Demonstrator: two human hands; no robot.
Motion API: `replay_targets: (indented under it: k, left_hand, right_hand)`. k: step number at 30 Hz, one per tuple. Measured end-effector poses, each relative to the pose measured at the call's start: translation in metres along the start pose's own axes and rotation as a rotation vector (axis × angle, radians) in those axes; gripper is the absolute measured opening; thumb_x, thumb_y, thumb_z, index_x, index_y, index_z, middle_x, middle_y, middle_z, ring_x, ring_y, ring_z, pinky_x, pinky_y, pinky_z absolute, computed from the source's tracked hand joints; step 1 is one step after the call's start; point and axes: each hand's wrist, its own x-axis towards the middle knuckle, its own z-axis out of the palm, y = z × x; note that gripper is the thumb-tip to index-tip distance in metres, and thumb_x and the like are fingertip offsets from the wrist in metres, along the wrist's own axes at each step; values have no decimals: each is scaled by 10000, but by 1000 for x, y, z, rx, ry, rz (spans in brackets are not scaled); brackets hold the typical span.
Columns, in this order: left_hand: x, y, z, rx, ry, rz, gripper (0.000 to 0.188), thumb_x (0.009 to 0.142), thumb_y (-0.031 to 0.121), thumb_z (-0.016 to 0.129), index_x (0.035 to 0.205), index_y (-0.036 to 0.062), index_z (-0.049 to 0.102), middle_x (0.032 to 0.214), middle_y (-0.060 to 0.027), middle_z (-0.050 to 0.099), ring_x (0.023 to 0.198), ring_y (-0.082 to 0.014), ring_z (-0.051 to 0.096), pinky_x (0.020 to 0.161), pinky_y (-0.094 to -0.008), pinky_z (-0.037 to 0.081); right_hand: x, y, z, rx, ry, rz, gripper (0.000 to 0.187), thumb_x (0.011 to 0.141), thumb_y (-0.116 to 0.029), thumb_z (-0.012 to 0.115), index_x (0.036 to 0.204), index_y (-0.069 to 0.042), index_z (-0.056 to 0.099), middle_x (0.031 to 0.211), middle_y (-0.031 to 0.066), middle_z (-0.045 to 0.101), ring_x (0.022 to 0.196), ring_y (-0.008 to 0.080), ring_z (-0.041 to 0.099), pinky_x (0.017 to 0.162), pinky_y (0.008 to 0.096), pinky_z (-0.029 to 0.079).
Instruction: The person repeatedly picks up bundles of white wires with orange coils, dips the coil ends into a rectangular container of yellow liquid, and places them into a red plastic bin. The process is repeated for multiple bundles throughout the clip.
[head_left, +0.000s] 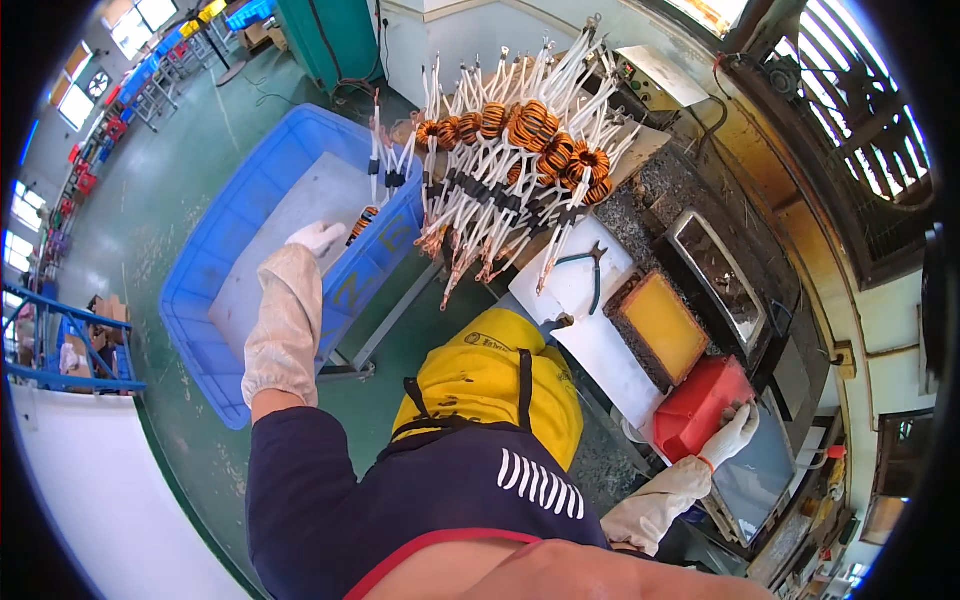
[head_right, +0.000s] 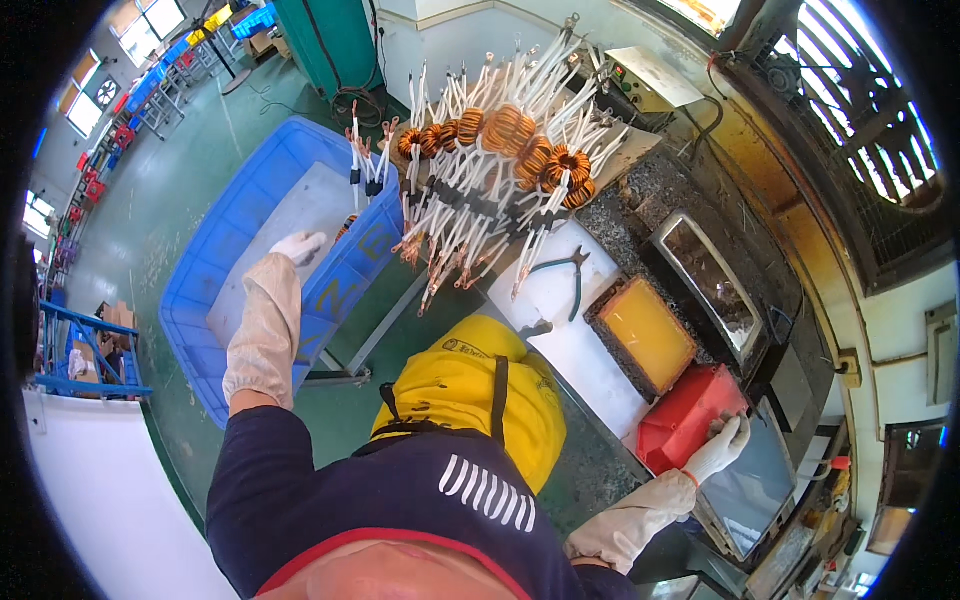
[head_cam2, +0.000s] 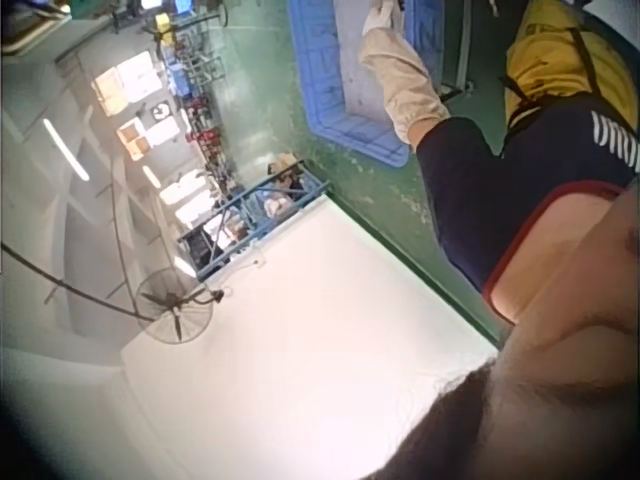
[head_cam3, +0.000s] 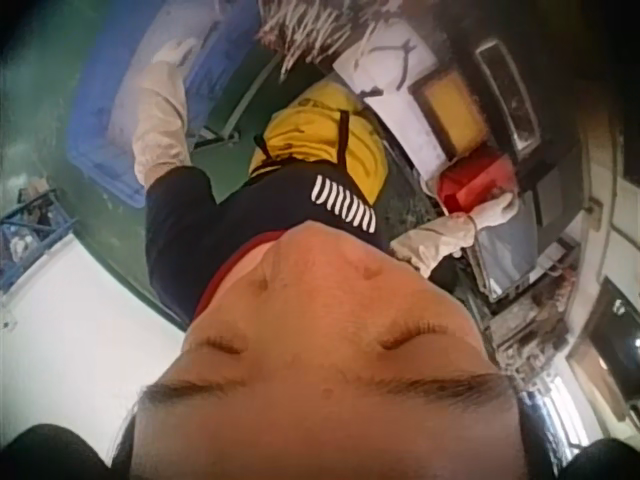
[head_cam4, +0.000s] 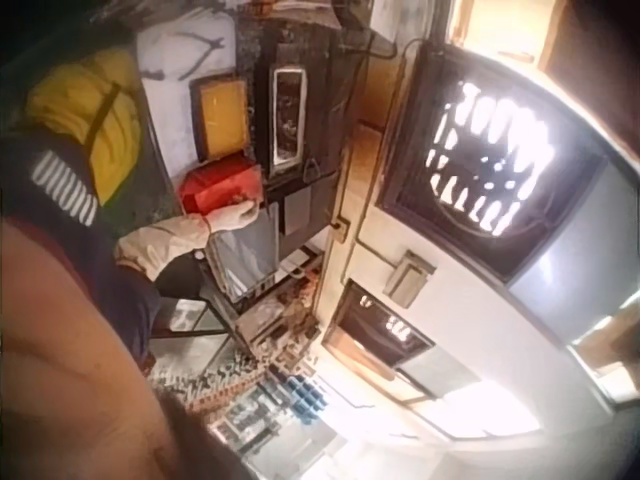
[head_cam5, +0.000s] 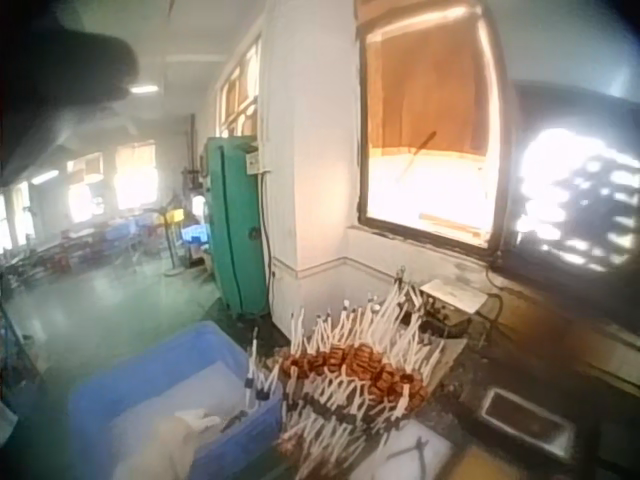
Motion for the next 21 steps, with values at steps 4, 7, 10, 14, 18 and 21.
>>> replay_targets:
  k: [4, 7, 10, 14, 18, 21]
  left_hand:
    - [-10, 12, 24, 197, -103, 86, 680, 856, 627, 505, 1137, 30, 668, 926, -131, 695, 822, -235, 646, 763, -356, 485]
    - [-10, 14, 33, 255, -54, 43, 685, 864, 616, 487, 1192, 37, 650, 1021, -168, 696, 916, -273, 666, 830, -364, 485]
    - [14, -15, 40, 209, -60, 11, 670, 868, 606, 484, 1191, 44, 653, 1035, -175, 696, 960, -284, 671, 859, -371, 483]
    - [8, 12, 43, 254, -43, 10, 669, 857, 614, 494, 1164, 46, 669, 1006, -174, 700, 936, -282, 675, 842, -373, 489]
    - [25, -13, 40, 208, -33, 26, 669, 850, 617, 503, 1161, 50, 671, 1004, -175, 699, 947, -280, 672, 850, -375, 486]
    - [13, 1, 44, 251, 43, 6, 665, 852, 613, 503, 1184, 58, 660, 1037, -177, 694, 990, -281, 661, 879, -370, 475]
  right_hand:
    - [3, 8, -5, -12, 16, 29, 271, 988, -208, 527, 1189, -32, 568, 887, 30, 631, 653, 51, 527, 562, 193, 423]
    - [3, 12, -7, 9, -4, 27, 266, 986, -202, 529, 1189, -34, 563, 894, 33, 628, 659, 53, 536, 564, 193, 429]
    - [8, 10, -2, 20, -23, 27, 269, 986, -196, 530, 1195, -30, 559, 897, 33, 627, 659, 55, 538, 564, 194, 431]
    - [2, 5, -6, 30, 32, 14, 271, 987, -189, 529, 1201, -26, 560, 895, 34, 630, 662, 55, 540, 557, 192, 429]
    - [1, 1, 1, 70, 48, 13, 267, 987, -181, 527, 1199, -23, 562, 887, 39, 635, 655, 52, 540, 543, 185, 419]
    - [1, 3, -1, 40, 50, -1, 265, 988, -175, 526, 1196, -14, 559, 877, 55, 639, 605, 44, 506, 515, 181, 398]
